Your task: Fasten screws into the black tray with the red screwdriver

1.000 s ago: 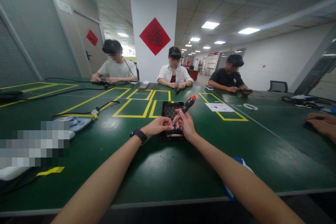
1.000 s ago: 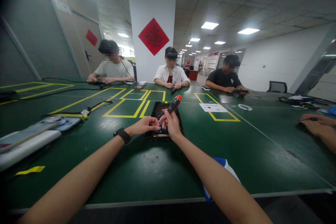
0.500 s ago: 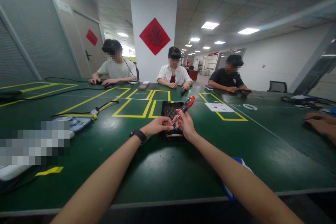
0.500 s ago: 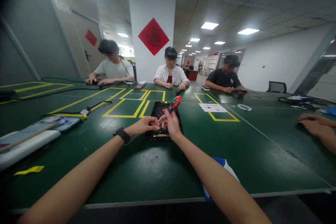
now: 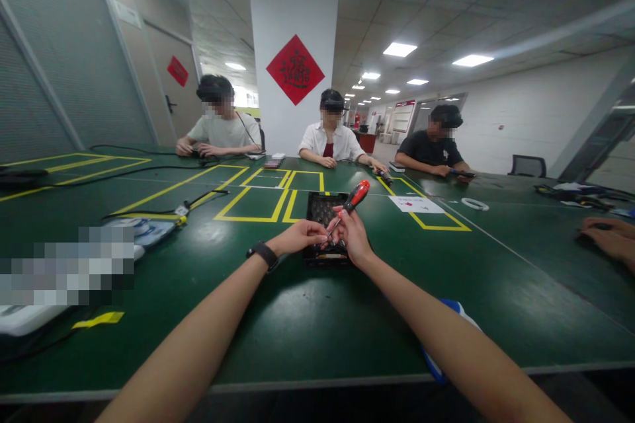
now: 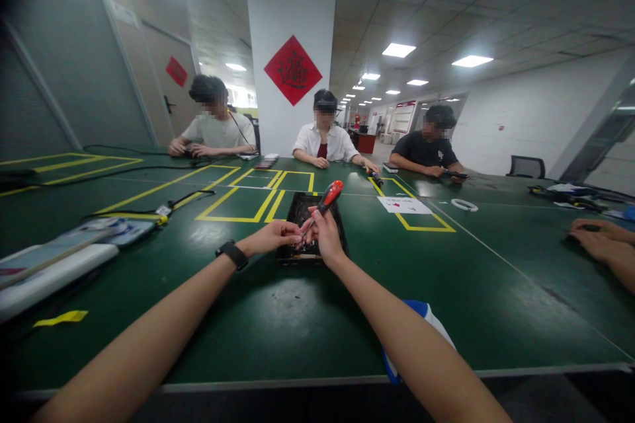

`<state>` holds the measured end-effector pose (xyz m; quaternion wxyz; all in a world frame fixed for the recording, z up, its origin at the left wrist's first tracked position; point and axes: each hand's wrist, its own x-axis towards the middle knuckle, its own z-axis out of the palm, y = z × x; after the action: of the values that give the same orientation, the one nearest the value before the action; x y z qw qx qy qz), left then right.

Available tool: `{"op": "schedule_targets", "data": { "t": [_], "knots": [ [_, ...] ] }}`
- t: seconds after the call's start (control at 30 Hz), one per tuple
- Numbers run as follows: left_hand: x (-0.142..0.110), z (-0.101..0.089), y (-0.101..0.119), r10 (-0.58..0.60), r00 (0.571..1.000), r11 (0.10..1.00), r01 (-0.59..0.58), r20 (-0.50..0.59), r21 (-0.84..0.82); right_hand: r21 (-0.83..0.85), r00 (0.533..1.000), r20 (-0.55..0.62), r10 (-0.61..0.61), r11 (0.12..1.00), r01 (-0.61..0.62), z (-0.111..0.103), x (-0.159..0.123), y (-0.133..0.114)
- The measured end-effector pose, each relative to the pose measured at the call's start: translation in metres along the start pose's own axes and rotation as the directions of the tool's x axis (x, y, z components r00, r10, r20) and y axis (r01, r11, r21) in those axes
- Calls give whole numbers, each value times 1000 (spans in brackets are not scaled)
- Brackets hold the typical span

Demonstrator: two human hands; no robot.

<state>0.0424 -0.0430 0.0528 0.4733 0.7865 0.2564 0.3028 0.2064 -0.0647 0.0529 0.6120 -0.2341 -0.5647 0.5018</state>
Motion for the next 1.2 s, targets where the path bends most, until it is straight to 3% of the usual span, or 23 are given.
{"op": "schedule_targets", "data": {
  "t": [0.17, 0.57, 0.87, 1.2],
  "knots": [
    [0, 2, -3, -33, 998, 999, 32, -61, -18, -21, 1000, 13, -13, 1000, 14, 1, -1, 0],
    [-3, -2, 6, -2, 996, 1000, 4, 92, -23, -10, 998, 51, 22, 1000, -22, 2, -1, -1],
    [1, 1, -1, -24, 1000, 1000, 24, 4, -17, -50, 999, 33, -17, 999, 18, 4, -3, -4],
    [-2, -4, 2, -4, 996, 999, 8, 86, -40, -13, 998, 64, 5, 1000, -5, 4, -3, -5]
  ]
}}
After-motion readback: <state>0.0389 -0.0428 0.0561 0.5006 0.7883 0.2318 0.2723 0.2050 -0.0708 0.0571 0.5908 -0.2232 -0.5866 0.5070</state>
